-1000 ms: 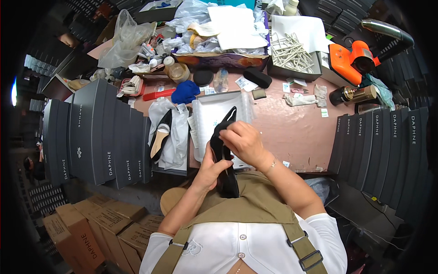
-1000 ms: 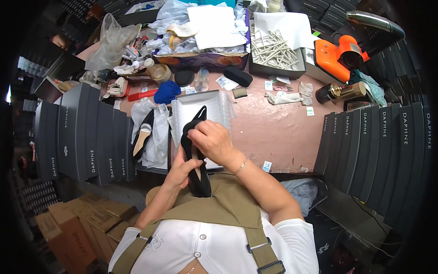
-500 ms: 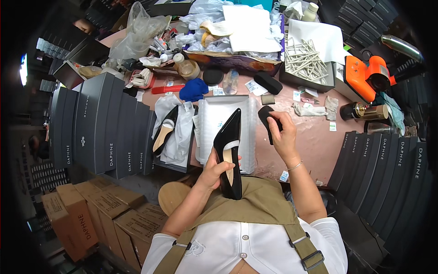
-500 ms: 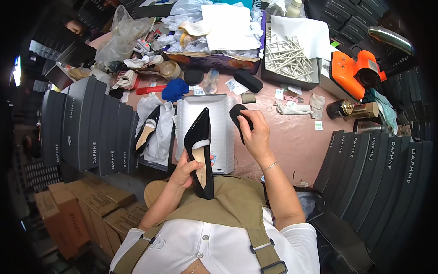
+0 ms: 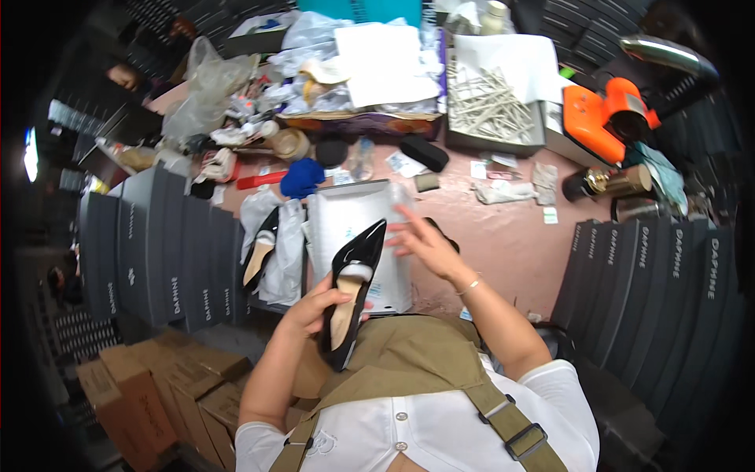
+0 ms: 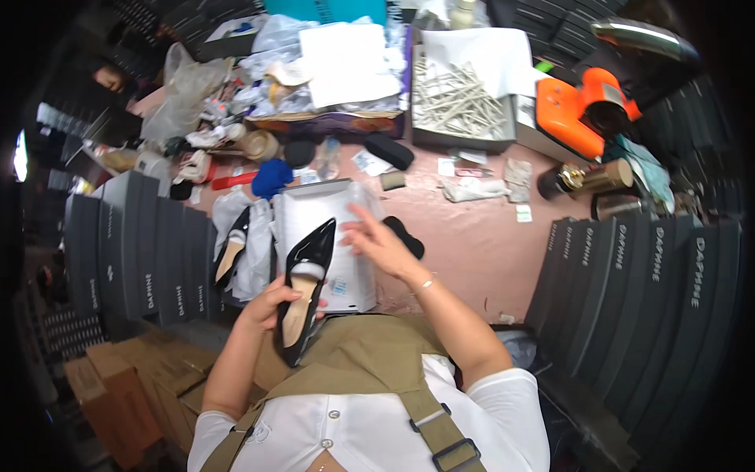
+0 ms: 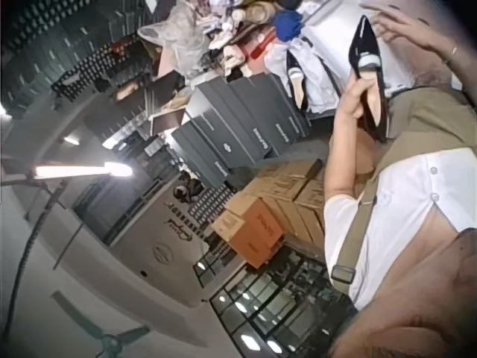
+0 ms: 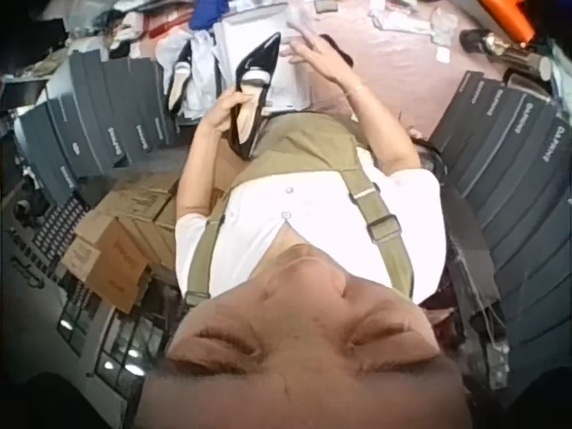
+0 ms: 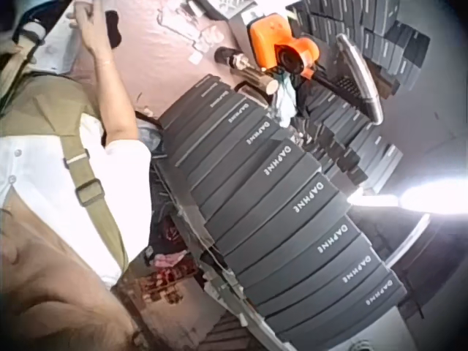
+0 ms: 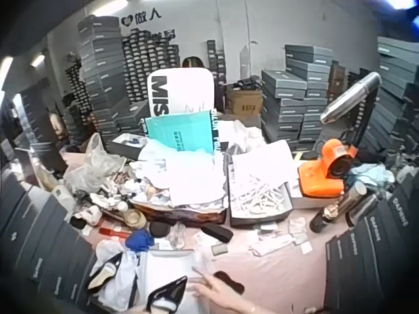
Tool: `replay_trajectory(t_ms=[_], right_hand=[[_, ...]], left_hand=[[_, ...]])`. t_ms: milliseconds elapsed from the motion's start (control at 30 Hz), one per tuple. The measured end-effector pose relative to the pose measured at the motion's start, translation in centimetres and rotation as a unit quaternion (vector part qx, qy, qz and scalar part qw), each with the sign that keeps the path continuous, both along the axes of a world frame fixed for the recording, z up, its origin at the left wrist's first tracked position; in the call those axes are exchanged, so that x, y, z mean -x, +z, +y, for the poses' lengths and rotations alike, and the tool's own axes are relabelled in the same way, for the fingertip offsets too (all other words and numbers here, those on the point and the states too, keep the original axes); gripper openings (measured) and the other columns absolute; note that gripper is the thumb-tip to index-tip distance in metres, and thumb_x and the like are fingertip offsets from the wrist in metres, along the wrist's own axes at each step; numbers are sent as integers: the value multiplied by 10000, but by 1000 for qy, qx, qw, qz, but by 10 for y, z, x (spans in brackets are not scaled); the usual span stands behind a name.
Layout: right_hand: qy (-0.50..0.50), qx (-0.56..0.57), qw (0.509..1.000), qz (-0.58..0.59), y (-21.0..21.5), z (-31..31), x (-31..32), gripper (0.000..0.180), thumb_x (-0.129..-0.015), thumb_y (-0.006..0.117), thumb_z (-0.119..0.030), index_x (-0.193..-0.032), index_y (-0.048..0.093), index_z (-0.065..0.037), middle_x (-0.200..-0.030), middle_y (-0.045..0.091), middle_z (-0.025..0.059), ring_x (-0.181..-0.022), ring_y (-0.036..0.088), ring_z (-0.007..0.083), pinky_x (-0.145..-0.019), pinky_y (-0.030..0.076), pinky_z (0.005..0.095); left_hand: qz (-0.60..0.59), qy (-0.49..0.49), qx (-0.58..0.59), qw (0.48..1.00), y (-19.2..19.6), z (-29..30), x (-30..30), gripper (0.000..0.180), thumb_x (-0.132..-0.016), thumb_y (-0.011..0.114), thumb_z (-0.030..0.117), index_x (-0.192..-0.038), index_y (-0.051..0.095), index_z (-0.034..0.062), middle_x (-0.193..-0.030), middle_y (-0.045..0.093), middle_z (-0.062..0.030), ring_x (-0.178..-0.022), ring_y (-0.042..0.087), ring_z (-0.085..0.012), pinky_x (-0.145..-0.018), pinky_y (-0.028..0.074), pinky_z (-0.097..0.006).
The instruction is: Inspecting and packaging black high-heeled shoes into a box with tissue paper.
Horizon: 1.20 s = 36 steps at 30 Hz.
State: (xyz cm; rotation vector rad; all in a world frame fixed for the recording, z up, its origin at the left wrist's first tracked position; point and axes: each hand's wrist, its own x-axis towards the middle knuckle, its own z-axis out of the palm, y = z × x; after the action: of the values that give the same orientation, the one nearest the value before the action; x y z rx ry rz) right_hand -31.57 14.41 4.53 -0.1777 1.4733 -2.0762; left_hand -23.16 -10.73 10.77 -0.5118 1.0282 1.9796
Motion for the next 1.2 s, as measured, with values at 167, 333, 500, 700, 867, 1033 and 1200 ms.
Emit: replay_trajectory(t_ms=[167, 333, 500, 700, 867, 1033, 1200], right_hand=[[96, 38, 990, -100, 17, -22, -37, 468, -998, 421, -424, -1030, 597, 8, -868, 641, 62, -736, 618, 131, -555, 546, 252], [-6, 74, 974, -214, 1, -21, -94, 467, -1001, 407, -437, -1030, 598, -12, -870, 643, 59, -696, 623, 119, -637, 537, 239], [70, -53, 983, -159, 13, 4, -102, 408, -993, 458, -389, -1035, 623, -18, -894, 653, 47, -746, 620, 112, -688, 511, 252], [-261, -267, 920, 118, -36, 70, -26, 200, -883, 643, -203, -950, 656, -14, -830, 648, 55, -725, 607, 140, -633, 487, 273], [-261, -557, 711, 340, -86, 133, 49, 137, -807, 673, -164, -916, 683, -82, -913, 654, 95, -885, 603, 283, -821, 441, 405], [-44, -696, 595, 400, -116, 137, 85, 137, -783, 681, -193, -898, 683, -121, -918, 654, 53, -929, 590, 250, -868, 371, 441], [-83, -658, 643, 383, -148, 157, 99, 125, -796, 644, -165, -898, 670, -98, -843, 659, 81, -830, 620, 259, -792, 407, 438]], left_hand=[[143, -21, 80, 986, 27, 7, -5, 903, -786, 660, 51, -1511, 123, 93, -1458, 300, -160, -1322, 361, -259, -1071, 320, -350], [186, -215, 68, 956, 18, 12, 14, 746, -774, 661, -12, -1444, 336, 37, -1374, 436, -108, -1272, 408, -176, -1056, 324, -287], [278, -328, 61, 901, -2, 1, 17, 731, -747, 639, 39, -1424, 362, 22, -1346, 488, -152, -1234, 470, -214, -1040, 344, -289], [366, -412, 112, 827, 17, 14, 34, 654, -746, 632, 63, -1368, 436, 6, -1288, 543, -200, -1178, 534, -269, -1015, 381, -300], [267, -269, 102, 920, 22, 18, 18, 645, -763, 610, -3, -1385, 442, 28, -1302, 535, -138, -1181, 498, -177, -999, 376, -268], [272, -240, 174, 915, 38, 18, 0, 649, -757, 629, 8, -1380, 446, 29, -1289, 542, -149, -1182, 505, -191, -1008, 372, -284], [295, -202, 197, 913, 34, 28, -12, 661, -744, 616, -1, -1381, 436, 18, -1273, 549, -149, -1160, 516, -189, -996, 380, -287]])
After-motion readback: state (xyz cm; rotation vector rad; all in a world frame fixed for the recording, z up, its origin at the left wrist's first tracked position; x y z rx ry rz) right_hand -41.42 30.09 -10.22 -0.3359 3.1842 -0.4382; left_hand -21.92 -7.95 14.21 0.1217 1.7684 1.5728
